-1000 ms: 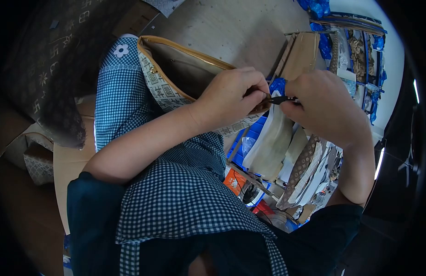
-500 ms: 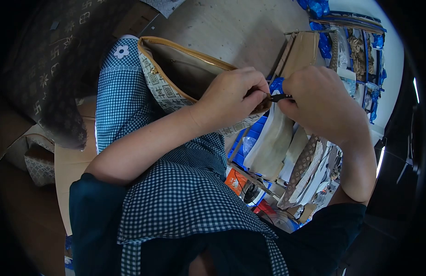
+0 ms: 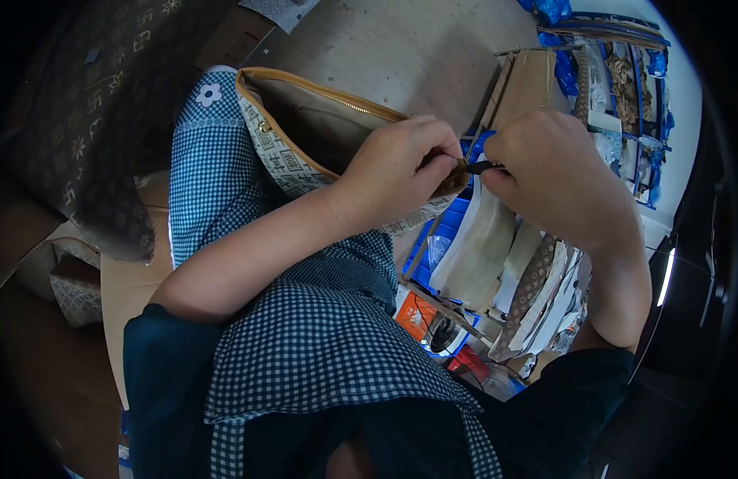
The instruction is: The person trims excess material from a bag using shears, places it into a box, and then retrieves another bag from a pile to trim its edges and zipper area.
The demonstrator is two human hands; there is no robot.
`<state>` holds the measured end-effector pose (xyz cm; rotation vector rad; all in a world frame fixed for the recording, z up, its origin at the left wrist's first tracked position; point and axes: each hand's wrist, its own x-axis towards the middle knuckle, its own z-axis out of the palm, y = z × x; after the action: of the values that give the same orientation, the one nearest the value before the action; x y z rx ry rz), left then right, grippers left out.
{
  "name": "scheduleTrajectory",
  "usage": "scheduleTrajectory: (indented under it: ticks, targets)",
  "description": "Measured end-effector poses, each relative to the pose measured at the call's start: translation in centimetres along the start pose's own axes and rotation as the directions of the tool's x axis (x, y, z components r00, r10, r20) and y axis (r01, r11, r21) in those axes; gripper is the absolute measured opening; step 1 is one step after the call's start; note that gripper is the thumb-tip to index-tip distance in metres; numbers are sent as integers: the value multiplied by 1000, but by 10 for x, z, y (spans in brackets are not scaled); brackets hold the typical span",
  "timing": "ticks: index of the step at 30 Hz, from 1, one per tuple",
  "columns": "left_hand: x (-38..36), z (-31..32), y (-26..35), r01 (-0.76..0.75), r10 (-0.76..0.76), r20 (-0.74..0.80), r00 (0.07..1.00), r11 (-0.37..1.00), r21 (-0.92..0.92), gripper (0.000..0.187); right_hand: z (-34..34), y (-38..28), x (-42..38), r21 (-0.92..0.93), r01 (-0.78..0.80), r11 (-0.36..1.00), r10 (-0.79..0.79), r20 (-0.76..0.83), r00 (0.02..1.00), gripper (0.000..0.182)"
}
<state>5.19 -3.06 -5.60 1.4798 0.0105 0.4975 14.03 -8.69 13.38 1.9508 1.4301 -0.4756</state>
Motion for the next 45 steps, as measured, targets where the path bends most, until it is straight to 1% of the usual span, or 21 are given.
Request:
scheduleTrajectory:
  ticks: [2,5,9,10,12,14,17,20,23,26,28,32,34,36,37,39,40,41,42,43,45]
  targets:
    - [-1,1,0,26,-26,6,1000,999,-21,6,9,6,-4,0,54,999,-54,-94,994,16]
    - [-3,2,1,43,-43,6,999,997,-59,5,17,12,-12,76,119,990,-101,-207,973,16]
    - [-5,0,7,106,-105,37,994,994,-39,4,29,16,-19,115,156,981,-110,-328,938,17]
    - [-6,-2,9,128,-126,46,991,991,-44,4,32,18,-20,125,145,982,-96,-334,938,17]
    - [-7,-4,11,152,-150,52,987,987,-49,4,33,19,-22,177,101,979,-49,-276,960,18]
    - [-6,-7,11,156,-154,47,987,986,-52,5,25,19,-23,254,29,967,8,-143,990,21]
    - [-8,-8,14,201,-196,62,979,974,-100,5,44,29,-25,338,97,936,14,-312,950,22]
    - [-10,-7,9,198,-193,57,979,976,-89,7,50,32,-25,461,40,887,47,-176,983,23]
    - [-8,-11,12,214,-210,94,973,976,-42,8,46,33,-25,468,46,883,29,-153,988,23]
    - [-9,-7,8,174,-171,58,984,983,-57,8,45,32,-22,349,140,927,-42,-273,961,19]
    - [-9,-4,4,115,-114,37,993,993,-23,7,47,32,-20,260,158,952,-62,-343,937,20]
    - [-6,2,8,66,-66,-28,997,997,-27,8,38,28,-16,144,229,963,-154,-405,901,21]
    - [-5,2,8,28,-27,-31,999,999,20,9,19,13,-16,-57,161,985,-170,-410,896,18]
    - [-5,3,6,-15,17,-34,999,999,46,10,9,2,-14,-172,114,979,-170,-359,918,17]
    - [-5,3,5,-39,41,-37,998,998,50,10,6,0,-12,-189,106,976,-161,-309,937,17]
    - [-4,4,4,-81,84,-44,995,994,75,10,-5,-9,-3,-148,26,989,-42,-110,993,17]
    - [-4,4,4,-98,103,-46,994,991,94,10,-17,-17,5,-102,-57,993,62,48,997,17]
    - [-4,4,4,-116,122,-50,991,987,114,10,-20,-20,6,-84,-90,992,99,104,990,18]
    - [-4,4,4,-96,101,-54,993,992,87,9,-23,-22,7,-69,-125,990,135,159,978,18]
    - [-5,4,3,-76,79,-61,995,995,63,9,-22,-21,5,-70,-101,992,109,109,988,19]
    - [-5,3,2,-47,49,-70,996,998,28,9,-7,-8,0,1,-55,998,55,25,998,20]
